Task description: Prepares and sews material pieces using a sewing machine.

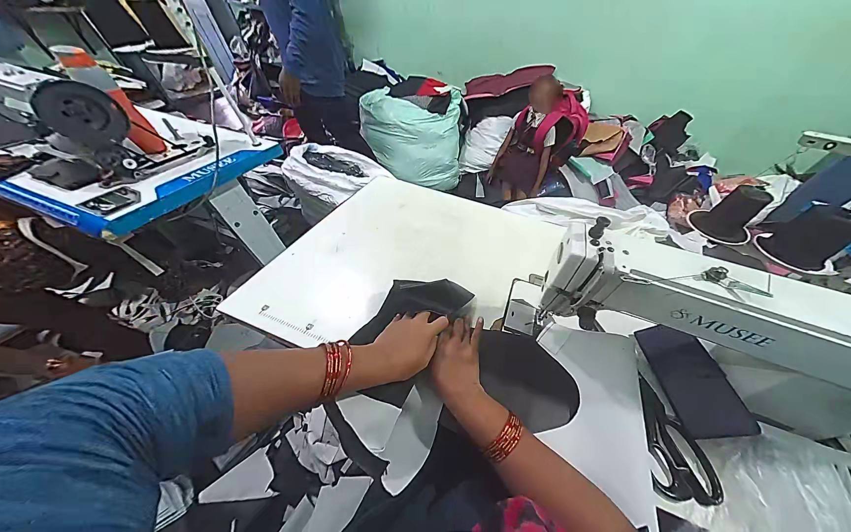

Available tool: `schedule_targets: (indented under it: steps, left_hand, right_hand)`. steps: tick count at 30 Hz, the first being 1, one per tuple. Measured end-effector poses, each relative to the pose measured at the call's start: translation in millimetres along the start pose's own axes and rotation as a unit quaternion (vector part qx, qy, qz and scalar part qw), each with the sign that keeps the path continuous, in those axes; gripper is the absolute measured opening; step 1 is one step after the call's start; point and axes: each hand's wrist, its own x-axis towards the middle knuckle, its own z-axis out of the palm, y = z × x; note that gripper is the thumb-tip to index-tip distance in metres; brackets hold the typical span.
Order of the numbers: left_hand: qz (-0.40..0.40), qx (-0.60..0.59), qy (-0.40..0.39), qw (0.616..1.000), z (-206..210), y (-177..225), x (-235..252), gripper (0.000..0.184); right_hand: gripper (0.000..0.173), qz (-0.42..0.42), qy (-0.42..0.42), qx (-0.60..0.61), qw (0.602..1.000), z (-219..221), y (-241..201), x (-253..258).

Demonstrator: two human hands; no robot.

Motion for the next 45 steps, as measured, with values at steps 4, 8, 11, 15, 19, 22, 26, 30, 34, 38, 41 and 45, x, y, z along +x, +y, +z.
schedule_targets:
  steps: [4,8,11,15,19,22,26,30,34,38,41,45]
  left_hand:
    - [0.008,-0.031,0.091,0.995,31.7,-17.1,3.5,0.051]
    - [0.03,-0.059,0.137,0.988,49.6,-26.2,5.8,0.05]
    - [0.055,-0.051,0.168,0.983,54.6,-28.3,9.7,0.047]
    - [0.063,-0.034,0.149,0.986,51.9,-28.6,10.0,0.05]
    - [0.061,-0.017,0.095,0.993,42.8,-24.3,10.4,0.05]
    - [0.05,0.003,0.046,0.998,33.4,-18.6,12.4,0.054]
    - [0.031,-0.003,-0.011,0.999,24.7,-12.5,17.1,0.063]
    - [0.013,-0.011,-0.045,0.999,15.8,-8.3,15.5,0.069]
    - [0.003,-0.017,-0.046,0.999,12.7,-4.3,13.4,0.07]
    - [0.0,-0.001,-0.047,0.999,13.0,-3.3,14.0,0.07]
    - [0.0,0.003,-0.054,0.999,10.6,-2.4,13.5,0.071]
    - [0.0,0.001,-0.055,0.998,9.6,-1.5,12.0,0.07]
  right_hand:
    - [0.05,0.013,0.042,0.008,0.999,1.8,-0.3,0.2]
    - [0.05,0.025,0.04,0.049,0.998,-0.9,-0.6,-3.9]
    - [0.054,0.028,0.033,0.047,0.998,1.1,7.0,-11.4]
    - [0.064,0.023,0.094,0.025,0.995,12.9,19.1,-42.2]
    - [0.062,-0.008,0.119,0.002,0.993,18.3,25.5,-74.5]
    - [0.062,-0.01,0.115,0.004,0.993,18.0,26.4,-79.0]
    - [0.063,-0.014,0.113,0.013,0.993,18.8,25.6,-77.6]
    - [0.063,-0.017,0.008,0.111,0.994,-5.6,39.1,-73.5]
    - [0.045,0.04,0.013,0.176,0.984,-34.3,79.5,-60.6]
    - [0.039,0.113,0.008,0.105,0.988,-50.7,115.6,-45.7]
    - [0.038,0.108,-0.032,0.08,0.99,-57.5,122.2,-32.9]
    - [0.034,0.137,-0.07,0.096,0.983,-71.7,122.6,-20.4]
